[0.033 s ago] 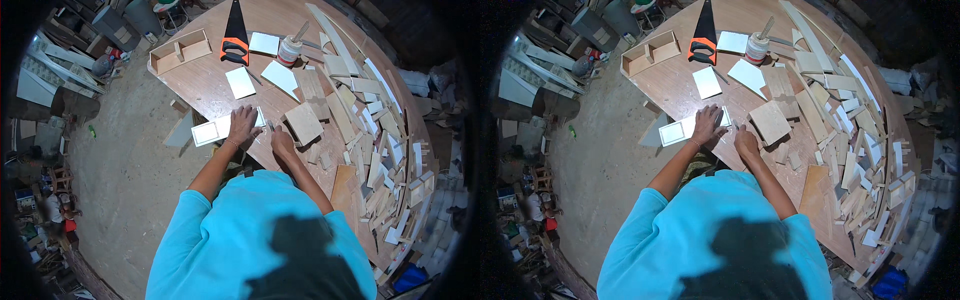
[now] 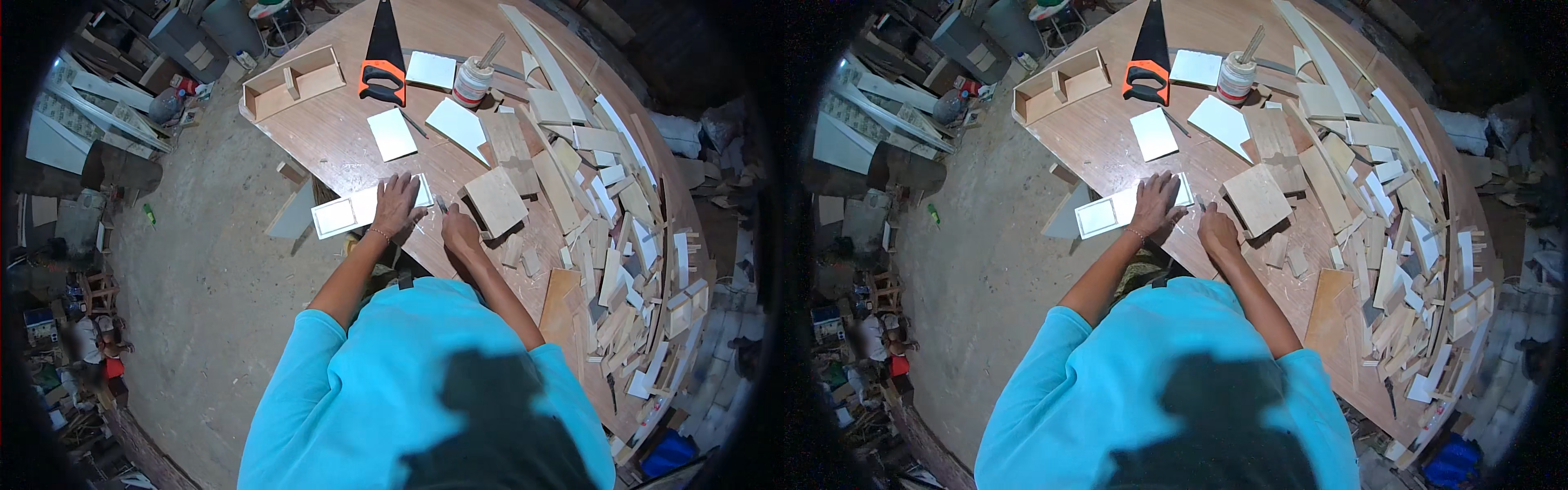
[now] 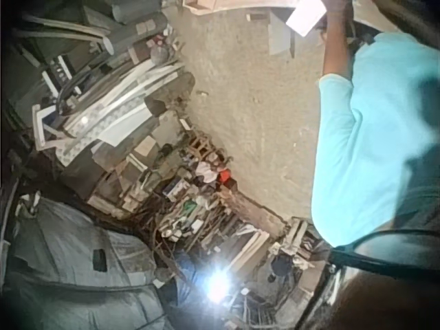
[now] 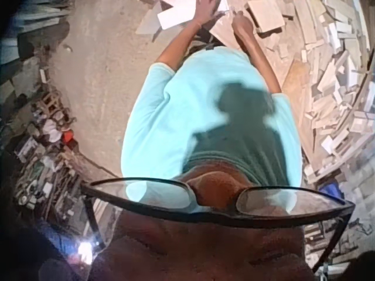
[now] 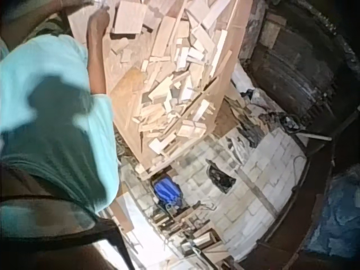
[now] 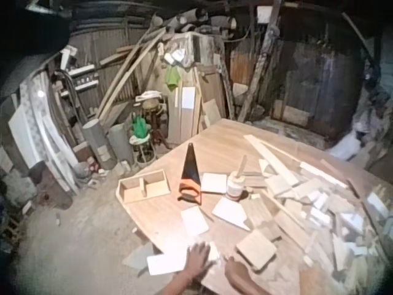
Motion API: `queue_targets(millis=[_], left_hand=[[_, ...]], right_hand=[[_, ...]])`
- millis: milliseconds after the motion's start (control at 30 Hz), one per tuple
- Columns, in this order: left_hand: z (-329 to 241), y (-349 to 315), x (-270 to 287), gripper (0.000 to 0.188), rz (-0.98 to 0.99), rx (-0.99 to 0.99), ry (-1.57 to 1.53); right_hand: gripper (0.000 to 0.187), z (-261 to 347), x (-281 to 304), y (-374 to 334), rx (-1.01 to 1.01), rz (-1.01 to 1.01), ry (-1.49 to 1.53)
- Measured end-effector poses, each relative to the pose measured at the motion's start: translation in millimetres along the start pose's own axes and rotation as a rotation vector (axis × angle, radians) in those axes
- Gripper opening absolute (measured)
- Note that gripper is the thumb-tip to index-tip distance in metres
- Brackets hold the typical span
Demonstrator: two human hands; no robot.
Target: The person is cutting small white panels with a utility knife and fitting them into a wooden grid structure.
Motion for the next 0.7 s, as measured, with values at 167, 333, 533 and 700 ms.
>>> queue_targets(millis=[167, 333, 533, 700], left_hand=[[9, -1, -17, 0.068, 0.124, 0.015, -0.028], [13, -1, -15, 0.060, 0.085, -0.016, -0.100], [13, 0, -16, 0.059, 0.092, -0.008, -0.127], [13, -1, -15, 0.059, 0.089, -0.003, -0.134]], right_hand=[[0.025, 14, 7, 5, 0.038, -0.049, -0.141], [0.027, 28, 13, 5, 0.053, 0.050, -0.172], [0.026, 31, 14, 5, 0.061, 0.043, -0.201], [0.025, 33, 15, 4, 0.067, 0.033, -0.225]])
Point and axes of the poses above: each hand's wrist, its own y-axis towards the middle knuckle, its own x-axis out of the back of the hand, z = x × y, the point moved 8 cm from there along y, towards the middle knuckle, and after that the axes turned 12 degrees about z, right-handed, at the moved point
